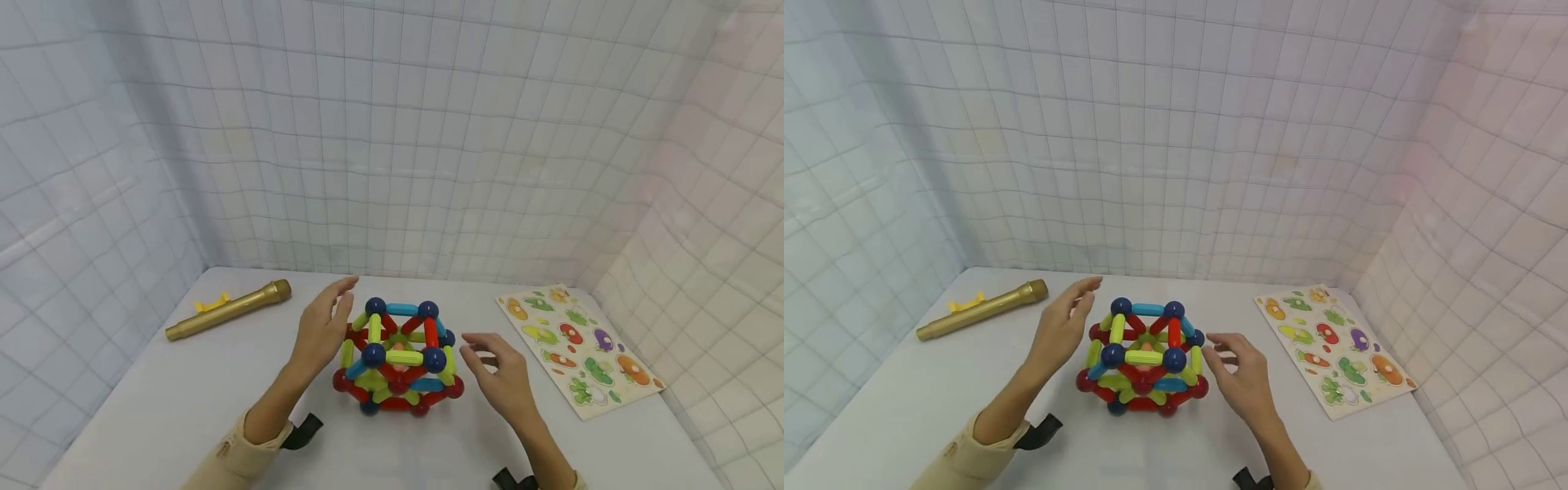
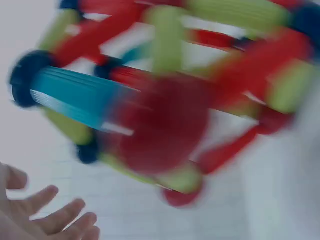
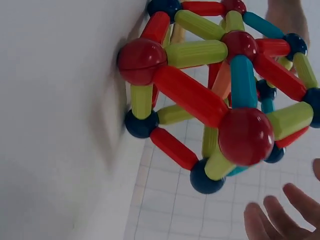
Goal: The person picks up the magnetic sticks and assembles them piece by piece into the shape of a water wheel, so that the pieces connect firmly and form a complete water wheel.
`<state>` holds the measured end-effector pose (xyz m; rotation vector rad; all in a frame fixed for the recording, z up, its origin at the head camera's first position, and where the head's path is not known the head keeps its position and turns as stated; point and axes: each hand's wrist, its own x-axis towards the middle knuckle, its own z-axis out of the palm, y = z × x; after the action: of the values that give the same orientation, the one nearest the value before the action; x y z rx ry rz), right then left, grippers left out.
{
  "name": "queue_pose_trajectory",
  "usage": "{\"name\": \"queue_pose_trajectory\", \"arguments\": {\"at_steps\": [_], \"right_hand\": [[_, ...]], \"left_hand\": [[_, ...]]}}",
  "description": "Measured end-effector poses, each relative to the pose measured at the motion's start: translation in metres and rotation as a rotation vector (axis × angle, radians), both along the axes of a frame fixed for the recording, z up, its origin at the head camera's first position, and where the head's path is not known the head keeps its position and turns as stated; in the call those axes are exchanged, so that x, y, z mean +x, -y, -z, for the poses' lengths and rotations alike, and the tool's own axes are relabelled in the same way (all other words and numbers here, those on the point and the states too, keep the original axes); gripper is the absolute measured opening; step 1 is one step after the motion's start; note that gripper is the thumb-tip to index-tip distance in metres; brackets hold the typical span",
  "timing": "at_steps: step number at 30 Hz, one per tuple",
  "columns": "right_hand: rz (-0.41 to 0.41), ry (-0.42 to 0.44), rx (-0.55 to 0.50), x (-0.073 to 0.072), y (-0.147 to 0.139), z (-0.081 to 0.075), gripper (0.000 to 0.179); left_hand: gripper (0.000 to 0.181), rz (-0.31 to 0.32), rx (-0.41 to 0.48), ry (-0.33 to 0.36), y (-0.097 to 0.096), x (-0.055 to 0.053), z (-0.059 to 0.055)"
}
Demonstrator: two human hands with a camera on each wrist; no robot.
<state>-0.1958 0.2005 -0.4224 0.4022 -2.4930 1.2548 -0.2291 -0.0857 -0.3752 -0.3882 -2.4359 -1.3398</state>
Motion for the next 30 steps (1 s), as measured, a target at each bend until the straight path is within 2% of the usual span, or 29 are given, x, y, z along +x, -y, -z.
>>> {"name": "queue_pose_trajectory", "arguments": {"at_steps": [2, 5, 8, 11, 14, 18, 30], "right_hand": [[-0.012, -0.03, -0.081, -0.009, 0.007, 0.004, 0.036], [-0.098, 0.027, -0.148, -0.019, 0.02, 0.009, 0.048], [-0.163, 0.14, -0.198, -0.02, 0.029, 0.018, 0.053], [-0.158, 0.22, -0.242, -0.015, 0.034, 0.024, 0.055], [-0.129, 0.239, -0.261, -0.009, 0.037, 0.026, 0.057], [-0.11, 0.253, -0.261, -0.006, 0.04, 0.025, 0.057], [-0.093, 0.257, -0.131, -0.01, 0.037, 0.019, 0.054]], "left_hand": [[0.049, 0.057, -0.021, 0.071, 0.001, -0.004, 0.02], [0.056, 0.179, -0.051, 0.151, -0.009, -0.005, 0.044], [0.06, 0.247, -0.035, 0.19, -0.02, -0.001, 0.06], [0.062, 0.274, -0.024, 0.205, -0.026, 0.003, 0.069], [0.063, 0.301, -0.022, 0.218, -0.027, 0.004, 0.073], [0.063, 0.318, -0.041, 0.229, -0.024, 0.004, 0.073], [0.062, 0.304, -0.046, 0.226, -0.019, 0.004, 0.069]]}}
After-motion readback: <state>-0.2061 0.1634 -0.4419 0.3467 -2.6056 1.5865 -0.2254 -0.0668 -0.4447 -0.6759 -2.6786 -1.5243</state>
